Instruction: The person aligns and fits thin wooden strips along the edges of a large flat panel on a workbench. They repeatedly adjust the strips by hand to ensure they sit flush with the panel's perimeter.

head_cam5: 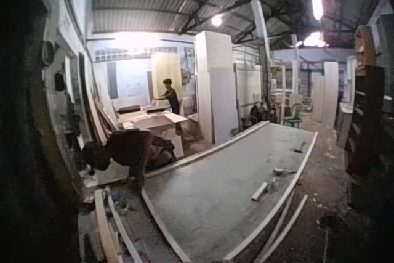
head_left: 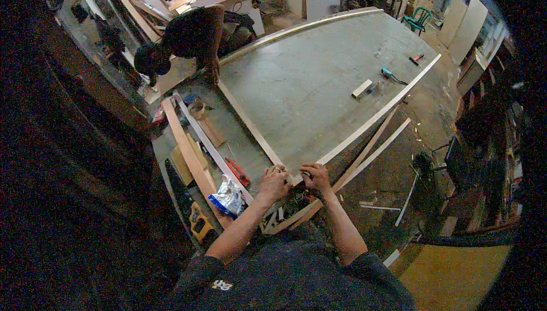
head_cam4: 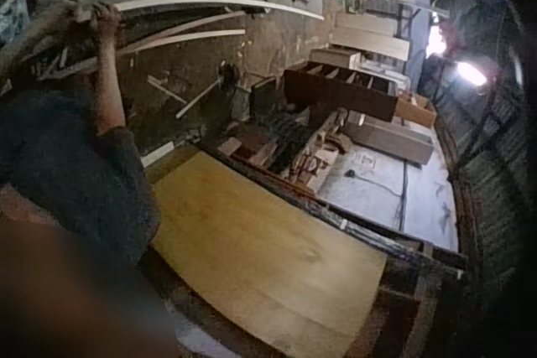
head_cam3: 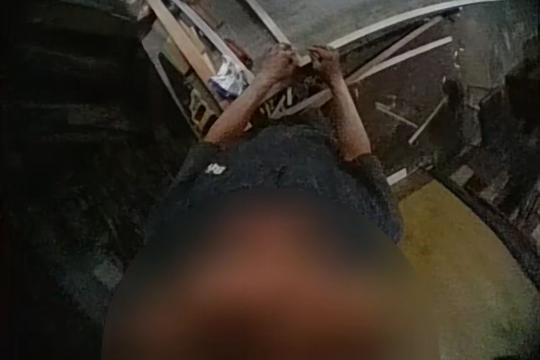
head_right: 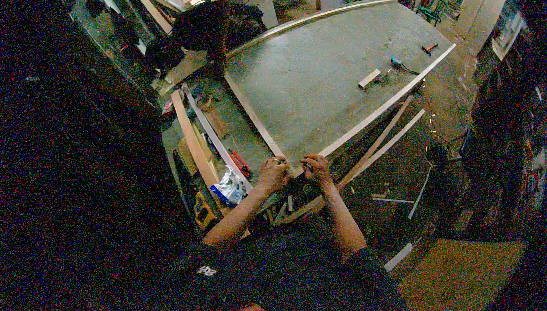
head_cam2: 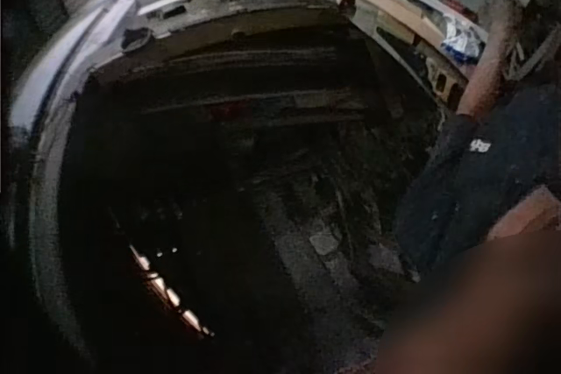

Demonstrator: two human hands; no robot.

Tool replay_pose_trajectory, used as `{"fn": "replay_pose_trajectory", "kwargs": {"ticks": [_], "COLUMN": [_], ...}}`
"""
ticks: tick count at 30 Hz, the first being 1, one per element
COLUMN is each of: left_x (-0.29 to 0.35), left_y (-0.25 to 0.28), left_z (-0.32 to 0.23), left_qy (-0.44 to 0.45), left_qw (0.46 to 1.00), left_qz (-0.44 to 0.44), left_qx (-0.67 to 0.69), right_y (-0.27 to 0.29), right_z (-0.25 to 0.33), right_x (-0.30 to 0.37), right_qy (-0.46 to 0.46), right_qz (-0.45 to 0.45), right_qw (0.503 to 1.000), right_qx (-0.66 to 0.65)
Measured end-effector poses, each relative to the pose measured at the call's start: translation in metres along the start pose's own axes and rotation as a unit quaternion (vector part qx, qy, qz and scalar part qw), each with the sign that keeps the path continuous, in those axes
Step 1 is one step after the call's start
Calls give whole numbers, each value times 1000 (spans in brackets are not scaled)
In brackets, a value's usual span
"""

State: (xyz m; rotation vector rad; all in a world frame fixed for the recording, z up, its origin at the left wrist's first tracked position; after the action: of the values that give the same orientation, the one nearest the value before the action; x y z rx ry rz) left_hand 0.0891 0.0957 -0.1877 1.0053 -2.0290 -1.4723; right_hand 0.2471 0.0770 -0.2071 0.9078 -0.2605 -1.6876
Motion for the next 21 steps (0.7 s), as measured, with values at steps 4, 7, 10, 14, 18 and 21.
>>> {"fn": "replay_pose_trajectory", "kwargs": {"ticks": [4, 7, 10, 14, 18, 21], "left_x": [-1, -2, -1, 3, 0, -2], "left_y": [1, 2, 8, 7, 2, -1], "left_z": [0, -1, -2, -1, -1, -1], "left_qy": [-1, -8, -7, 3, -1, 1], "left_qw": [1000, 1000, 1000, 1000, 1000, 999], "left_qz": [5, 4, -28, -27, -30, -38], "left_qx": [-8, -11, 2, 1, -9, -1], "right_y": [-4, -2, -2, 2, 3, 4], "right_z": [-4, -3, 2, 8, 10, 6], "right_x": [0, -1, -2, -2, -2, -2], "right_qy": [-6, -13, -20, -28, -15, -26], "right_qz": [7, 10, 25, 13, 4, -1], "right_qw": [1000, 1000, 999, 999, 999, 999], "right_qx": [2, 5, 26, 38, 45, 21]}}
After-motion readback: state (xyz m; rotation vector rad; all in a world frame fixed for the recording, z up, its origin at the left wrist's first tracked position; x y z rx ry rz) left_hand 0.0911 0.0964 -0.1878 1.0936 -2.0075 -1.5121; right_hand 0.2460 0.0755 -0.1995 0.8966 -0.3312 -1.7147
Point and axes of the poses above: each hand's wrist, its own x-axis away from the middle knuckle, its own y-axis out of the back of the hand, z = x × y, the point moved 10 cm from there along -x, towards the middle knuckle, and after that the axes turned 5 degrees about -y, right-handed, at the moved point
